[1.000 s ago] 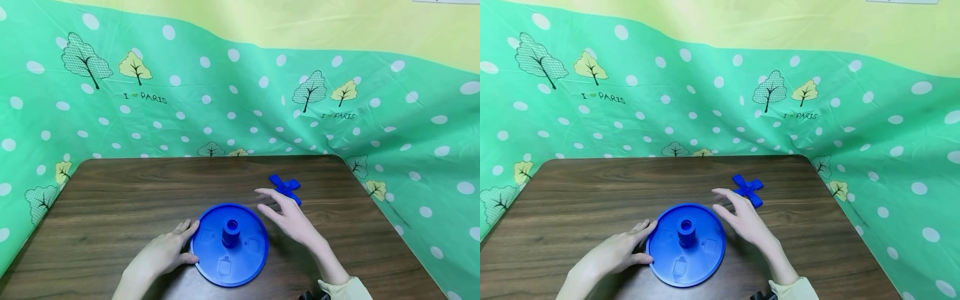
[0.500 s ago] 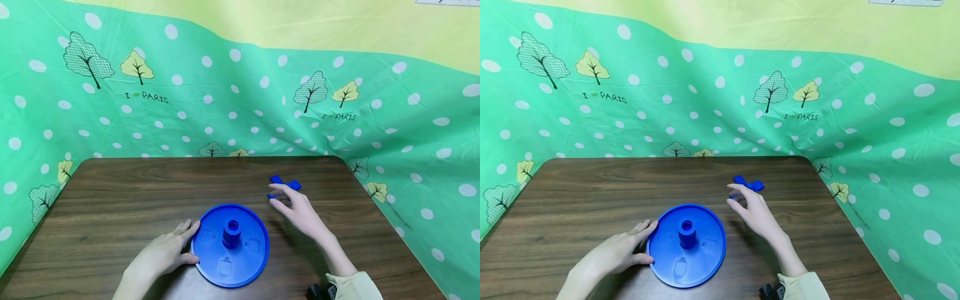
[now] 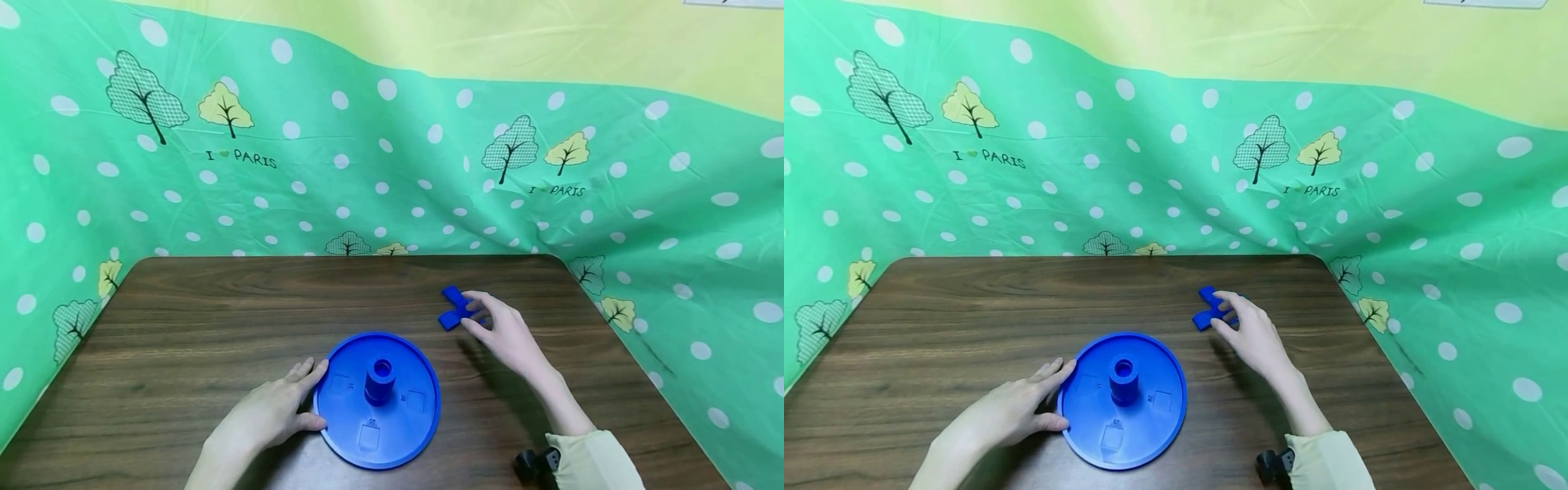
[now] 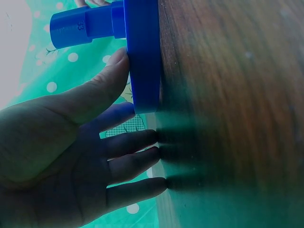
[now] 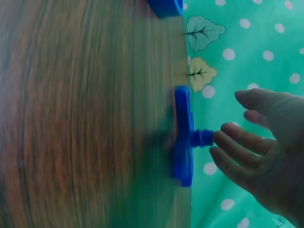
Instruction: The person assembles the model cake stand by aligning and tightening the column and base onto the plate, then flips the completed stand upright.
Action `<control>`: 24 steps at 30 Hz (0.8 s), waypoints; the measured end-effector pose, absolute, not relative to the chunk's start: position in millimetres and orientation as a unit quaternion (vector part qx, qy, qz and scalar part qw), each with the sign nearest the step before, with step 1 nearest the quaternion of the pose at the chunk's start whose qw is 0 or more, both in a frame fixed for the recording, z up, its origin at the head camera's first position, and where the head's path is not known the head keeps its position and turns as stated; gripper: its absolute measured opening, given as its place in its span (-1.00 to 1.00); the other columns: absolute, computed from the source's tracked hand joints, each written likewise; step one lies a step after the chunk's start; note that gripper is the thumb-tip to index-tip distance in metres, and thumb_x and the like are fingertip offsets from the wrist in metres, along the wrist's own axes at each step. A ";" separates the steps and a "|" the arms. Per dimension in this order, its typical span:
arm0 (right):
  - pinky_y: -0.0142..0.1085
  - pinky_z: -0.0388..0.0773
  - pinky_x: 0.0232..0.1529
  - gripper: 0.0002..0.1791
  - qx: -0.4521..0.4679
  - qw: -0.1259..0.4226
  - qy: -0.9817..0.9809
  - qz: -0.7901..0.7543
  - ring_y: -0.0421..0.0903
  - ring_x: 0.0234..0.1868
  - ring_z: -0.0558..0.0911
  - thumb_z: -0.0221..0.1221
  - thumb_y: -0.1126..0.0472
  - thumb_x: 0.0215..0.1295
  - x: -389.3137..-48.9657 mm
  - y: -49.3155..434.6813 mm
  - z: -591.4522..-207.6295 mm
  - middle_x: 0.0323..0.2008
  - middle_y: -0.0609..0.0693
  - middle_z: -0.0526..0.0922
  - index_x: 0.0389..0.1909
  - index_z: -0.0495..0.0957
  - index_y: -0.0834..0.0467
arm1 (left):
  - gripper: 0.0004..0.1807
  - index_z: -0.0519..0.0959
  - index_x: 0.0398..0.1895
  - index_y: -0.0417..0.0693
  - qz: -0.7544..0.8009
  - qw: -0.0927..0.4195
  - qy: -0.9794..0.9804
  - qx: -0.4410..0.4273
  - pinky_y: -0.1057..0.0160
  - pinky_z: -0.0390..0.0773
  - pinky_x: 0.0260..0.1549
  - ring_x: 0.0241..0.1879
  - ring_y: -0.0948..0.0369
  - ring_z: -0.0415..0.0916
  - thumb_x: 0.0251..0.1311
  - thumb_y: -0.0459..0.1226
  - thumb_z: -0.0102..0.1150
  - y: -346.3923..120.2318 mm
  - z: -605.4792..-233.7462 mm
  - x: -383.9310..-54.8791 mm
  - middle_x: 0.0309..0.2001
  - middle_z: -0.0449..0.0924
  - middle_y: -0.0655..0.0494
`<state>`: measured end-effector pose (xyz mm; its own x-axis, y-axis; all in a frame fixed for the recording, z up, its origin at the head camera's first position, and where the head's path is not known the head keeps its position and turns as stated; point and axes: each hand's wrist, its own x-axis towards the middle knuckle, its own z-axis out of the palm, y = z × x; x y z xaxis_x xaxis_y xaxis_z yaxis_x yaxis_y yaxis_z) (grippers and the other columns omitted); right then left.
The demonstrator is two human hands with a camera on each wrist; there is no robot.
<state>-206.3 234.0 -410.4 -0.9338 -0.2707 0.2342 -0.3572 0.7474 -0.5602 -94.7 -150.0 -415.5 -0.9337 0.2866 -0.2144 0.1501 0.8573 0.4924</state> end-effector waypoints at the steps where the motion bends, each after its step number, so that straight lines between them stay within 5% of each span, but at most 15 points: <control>1: 0.07 0.72 -0.02 -0.48 0.165 0.070 -0.935 0.307 0.12 -0.04 0.75 0.28 0.18 0.42 -207.3 236.1 -411.0 0.02 0.18 0.71 0.36 0.47 0.11 | -0.02 0.32 0.55 -0.01 0.242 0.141 0.953 0.115 -0.38 0.40 0.32 0.43 -0.29 0.37 0.08 0.09 0.48 -150.0 -415.7 -94.5 0.53 0.28 -0.27; 11: 0.08 0.66 -0.14 -0.41 0.131 0.077 -0.960 0.235 0.18 -0.02 0.71 0.36 0.13 0.34 -213.6 250.4 -416.5 -0.02 0.20 0.70 0.37 0.47 0.08 | -0.01 0.30 0.56 -0.02 0.245 0.148 0.951 0.115 -0.40 0.38 0.32 0.44 -0.30 0.35 0.08 0.09 0.48 -149.4 -415.9 -95.7 0.55 0.24 -0.28; 24: -0.02 0.61 -0.28 -0.26 0.110 0.020 -0.974 0.195 0.12 -0.06 0.68 0.44 0.05 0.24 -224.4 256.7 -425.4 -0.02 0.20 0.70 0.40 0.40 0.09 | -0.01 0.32 0.55 -0.05 0.252 0.141 0.950 0.121 -0.38 0.39 0.32 0.44 -0.30 0.36 0.08 0.08 0.49 -150.5 -416.1 -94.9 0.54 0.25 -0.30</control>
<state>-224.4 256.7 -425.4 -0.9750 -0.2064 0.0829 -0.2224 0.8994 -0.3764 -94.9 -150.5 -416.1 -0.9308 0.3015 -0.2065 0.1592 0.8433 0.5134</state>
